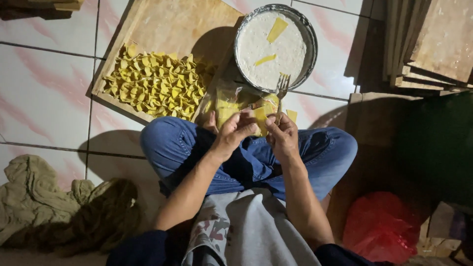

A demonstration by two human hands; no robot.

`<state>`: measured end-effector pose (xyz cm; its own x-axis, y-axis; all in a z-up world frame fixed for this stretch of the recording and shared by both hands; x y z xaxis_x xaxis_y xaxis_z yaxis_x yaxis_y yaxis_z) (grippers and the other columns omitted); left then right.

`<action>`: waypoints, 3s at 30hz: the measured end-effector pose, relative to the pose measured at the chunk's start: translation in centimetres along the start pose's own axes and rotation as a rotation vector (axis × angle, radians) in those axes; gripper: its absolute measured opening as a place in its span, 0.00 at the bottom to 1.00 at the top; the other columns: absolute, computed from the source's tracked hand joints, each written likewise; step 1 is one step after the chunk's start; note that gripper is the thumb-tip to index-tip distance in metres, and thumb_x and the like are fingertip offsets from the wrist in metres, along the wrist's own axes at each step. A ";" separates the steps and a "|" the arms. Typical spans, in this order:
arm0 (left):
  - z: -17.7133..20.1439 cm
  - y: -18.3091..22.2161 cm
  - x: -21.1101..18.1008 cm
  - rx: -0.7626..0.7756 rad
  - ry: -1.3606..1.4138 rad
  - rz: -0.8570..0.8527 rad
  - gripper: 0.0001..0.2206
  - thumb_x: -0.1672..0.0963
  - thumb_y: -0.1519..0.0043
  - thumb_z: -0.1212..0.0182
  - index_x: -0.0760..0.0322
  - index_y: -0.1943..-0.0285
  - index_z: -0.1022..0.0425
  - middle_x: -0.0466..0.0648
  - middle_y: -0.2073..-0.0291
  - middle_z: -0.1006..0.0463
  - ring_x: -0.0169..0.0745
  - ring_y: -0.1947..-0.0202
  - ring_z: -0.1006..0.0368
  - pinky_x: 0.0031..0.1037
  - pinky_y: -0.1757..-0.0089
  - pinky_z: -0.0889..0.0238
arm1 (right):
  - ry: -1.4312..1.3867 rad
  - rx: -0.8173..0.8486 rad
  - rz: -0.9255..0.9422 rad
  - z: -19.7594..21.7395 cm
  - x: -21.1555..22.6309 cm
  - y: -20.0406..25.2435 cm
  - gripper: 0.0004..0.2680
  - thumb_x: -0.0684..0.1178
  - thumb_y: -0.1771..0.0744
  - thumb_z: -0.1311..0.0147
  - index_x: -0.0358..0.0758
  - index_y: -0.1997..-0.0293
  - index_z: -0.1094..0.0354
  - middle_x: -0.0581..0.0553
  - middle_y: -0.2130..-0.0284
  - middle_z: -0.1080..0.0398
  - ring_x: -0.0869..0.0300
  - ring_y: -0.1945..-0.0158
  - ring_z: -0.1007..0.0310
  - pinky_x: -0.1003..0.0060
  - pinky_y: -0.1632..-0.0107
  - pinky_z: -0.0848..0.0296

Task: The person is manually folding wontons by placing a small amount of filling onto a square dough wrapper and then pinching the edges together to seal it.

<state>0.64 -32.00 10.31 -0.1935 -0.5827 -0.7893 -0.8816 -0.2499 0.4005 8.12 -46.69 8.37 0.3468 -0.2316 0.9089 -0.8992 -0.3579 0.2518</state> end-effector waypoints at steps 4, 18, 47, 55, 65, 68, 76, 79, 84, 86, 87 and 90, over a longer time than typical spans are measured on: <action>-3.4 2.1 -2.9 -0.064 0.078 0.047 0.23 0.53 0.46 0.23 0.74 0.50 0.27 0.45 0.68 0.31 0.33 0.66 0.32 0.26 0.61 0.29 | -0.037 -0.021 -0.010 -0.3 0.0 0.5 0.05 0.41 0.33 0.38 0.33 0.64 0.31 0.50 0.86 0.44 0.66 0.90 0.48 0.72 0.84 0.46; 3.4 -2.0 -2.4 -0.213 -0.603 -0.270 0.08 0.50 0.37 0.31 0.51 0.55 0.15 0.48 0.66 0.16 0.31 0.61 0.22 0.29 0.57 0.30 | 0.886 0.013 0.065 0.4 5.2 -1.7 0.11 0.43 0.27 0.55 0.39 0.37 0.34 0.41 0.76 0.30 0.55 0.75 0.38 0.60 0.69 0.37; 5.9 -2.6 -6.1 -0.451 -0.094 -0.019 0.11 0.53 0.43 0.32 0.61 0.72 0.25 0.40 0.81 0.29 0.27 0.79 0.32 0.17 0.72 0.38 | 1.751 0.287 0.037 -2.8 1.4 -13.6 0.18 0.41 0.36 0.49 0.51 0.41 0.25 0.39 0.58 0.26 0.39 0.53 0.22 0.43 0.51 0.24; 10.9 -4.7 0.1 -0.600 -0.125 0.167 0.20 0.46 0.45 0.29 0.65 0.65 0.28 0.54 0.69 0.28 0.43 0.65 0.28 0.35 0.65 0.27 | 1.603 0.178 -0.146 -2.4 0.5 -13.9 0.14 0.48 0.36 0.51 0.60 0.48 0.21 0.41 0.60 0.21 0.40 0.53 0.21 0.46 0.49 0.24; 7.7 -3.9 -3.7 -0.550 0.121 0.093 0.23 0.49 0.42 0.32 0.75 0.55 0.31 0.65 0.59 0.31 0.59 0.52 0.31 0.64 0.52 0.35 | 0.652 0.040 -0.199 -0.6 2.3 -10.3 0.16 0.44 0.39 0.50 0.32 0.48 0.24 0.46 0.82 0.36 0.69 0.83 0.44 0.73 0.80 0.46; 7.6 -3.6 -3.5 -0.542 0.183 0.110 0.24 0.48 0.42 0.32 0.73 0.54 0.33 0.59 0.56 0.32 0.55 0.52 0.34 0.66 0.51 0.38 | 0.677 0.016 -0.104 -0.3 3.4 -8.6 0.14 0.41 0.36 0.51 0.32 0.48 0.24 0.44 0.81 0.35 0.67 0.82 0.42 0.72 0.79 0.44; 8.6 -4.4 -2.4 -0.542 0.108 0.100 0.17 0.48 0.42 0.33 0.64 0.60 0.27 0.53 0.65 0.21 0.44 0.62 0.23 0.38 0.66 0.26 | 1.487 0.081 0.092 2.1 1.6 -12.3 0.09 0.50 0.32 0.47 0.63 0.51 0.20 0.46 0.63 0.23 0.43 0.56 0.22 0.46 0.51 0.23; 8.8 -4.4 -1.6 -0.535 0.125 0.112 0.25 0.47 0.43 0.31 0.72 0.54 0.30 0.61 0.52 0.27 0.58 0.44 0.31 0.62 0.56 0.31 | 1.521 0.115 0.040 1.7 0.8 -13.2 0.10 0.51 0.34 0.46 0.66 0.52 0.21 0.51 0.60 0.21 0.46 0.54 0.21 0.47 0.48 0.23; 10.3 -6.1 0.4 -0.517 0.151 0.104 0.18 0.48 0.43 0.30 0.65 0.59 0.25 0.56 0.64 0.18 0.47 0.65 0.19 0.38 0.68 0.24 | 0.786 0.189 -0.065 -0.9 4.5 -10.5 0.11 0.45 0.35 0.45 0.39 0.50 0.21 0.42 0.68 0.25 0.61 0.65 0.30 0.63 0.60 0.28; 9.9 -6.1 0.2 -0.495 0.185 0.102 0.18 0.48 0.43 0.31 0.65 0.58 0.25 0.56 0.63 0.18 0.47 0.64 0.18 0.38 0.68 0.24 | 0.788 0.197 -0.044 -1.4 6.0 -9.3 0.10 0.43 0.34 0.45 0.36 0.49 0.22 0.41 0.71 0.26 0.61 0.68 0.31 0.64 0.64 0.30; 9.7 -6.1 0.1 -0.468 0.215 0.100 0.18 0.48 0.42 0.31 0.64 0.56 0.26 0.55 0.62 0.17 0.47 0.64 0.18 0.37 0.69 0.23 | 0.788 0.201 -0.021 -1.6 6.8 -8.6 0.10 0.41 0.33 0.46 0.33 0.49 0.22 0.40 0.73 0.27 0.61 0.71 0.32 0.65 0.68 0.33; 10.0 -6.3 1.2 -0.485 0.340 0.137 0.17 0.49 0.41 0.32 0.63 0.52 0.25 0.57 0.57 0.17 0.52 0.60 0.18 0.42 0.63 0.23 | 0.755 0.218 0.007 -0.1 5.3 -6.9 0.09 0.41 0.33 0.47 0.36 0.52 0.22 0.42 0.76 0.27 0.62 0.75 0.32 0.66 0.70 0.32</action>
<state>1.60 -23.35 2.20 -0.0726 -0.8287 -0.5549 -0.5463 -0.4324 0.7173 16.17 -45.32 11.44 -0.0047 0.4152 0.9097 -0.8006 -0.5466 0.2453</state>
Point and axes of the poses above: each hand's wrist, its own y-axis away from the middle knuckle, its own z-axis out of the back of the hand, x = y × z, the point moved 8 cm from there along -y, towards the middle knuckle
